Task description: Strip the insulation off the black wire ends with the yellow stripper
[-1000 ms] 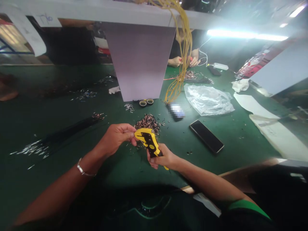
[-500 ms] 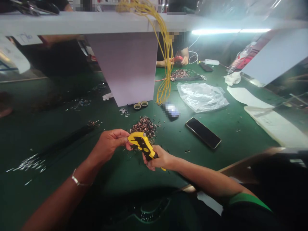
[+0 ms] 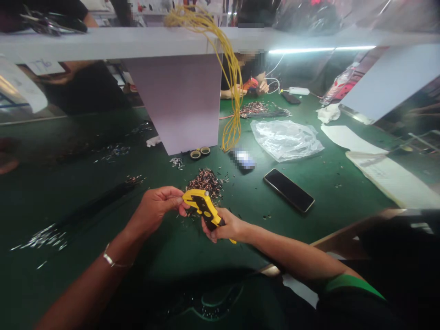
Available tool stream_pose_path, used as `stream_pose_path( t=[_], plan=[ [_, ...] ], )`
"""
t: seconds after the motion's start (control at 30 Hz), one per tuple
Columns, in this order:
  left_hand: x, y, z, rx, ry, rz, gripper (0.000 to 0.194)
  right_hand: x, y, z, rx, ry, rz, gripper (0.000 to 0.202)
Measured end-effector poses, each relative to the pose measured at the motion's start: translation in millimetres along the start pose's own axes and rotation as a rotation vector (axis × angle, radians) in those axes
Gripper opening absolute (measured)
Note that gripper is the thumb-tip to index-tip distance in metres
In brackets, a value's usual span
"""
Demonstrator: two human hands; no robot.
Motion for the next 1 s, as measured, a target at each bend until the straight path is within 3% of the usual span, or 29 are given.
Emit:
stream_pose_path(
  t=[0.13, 0.33, 0.53, 0.77, 1.0],
  plan=[
    [-2, -1, 6.9, -0.064, 0.025, -0.026, 0.014, 8, -4, 4, 0.013, -0.123, 0.07, 0.03],
    [1, -2, 17.9, -0.198, 0.025, -0.022, 0.016, 35, 0, 33, -0.185, -0.298, 0.258, 0.03],
    [0, 0, 19.5, -0.28, -0.11, -0.042, 0.018, 28, 0, 61, -0.321, -0.484, 0.19, 0.019],
    [0, 3, 5.2, -0.233, -0.174, -0.01, 0.011, 20, -1, 41, -0.273, -0.342, 0.154, 0.025],
    [2, 5, 2.7, -0.23, -0.154, 0.019, 0.008, 16, 1, 22, -0.205, -0.229, 0.114, 0.033]
  ],
)
Point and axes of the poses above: each hand's wrist, its own y-axis away from the middle knuckle, its own z-axis out of the back of the hand, x = y × z, the point moved 10 cm from there along -y, towards the middle knuckle, and after that the axes turned 2 degrees about x, right-handed, at the moved point
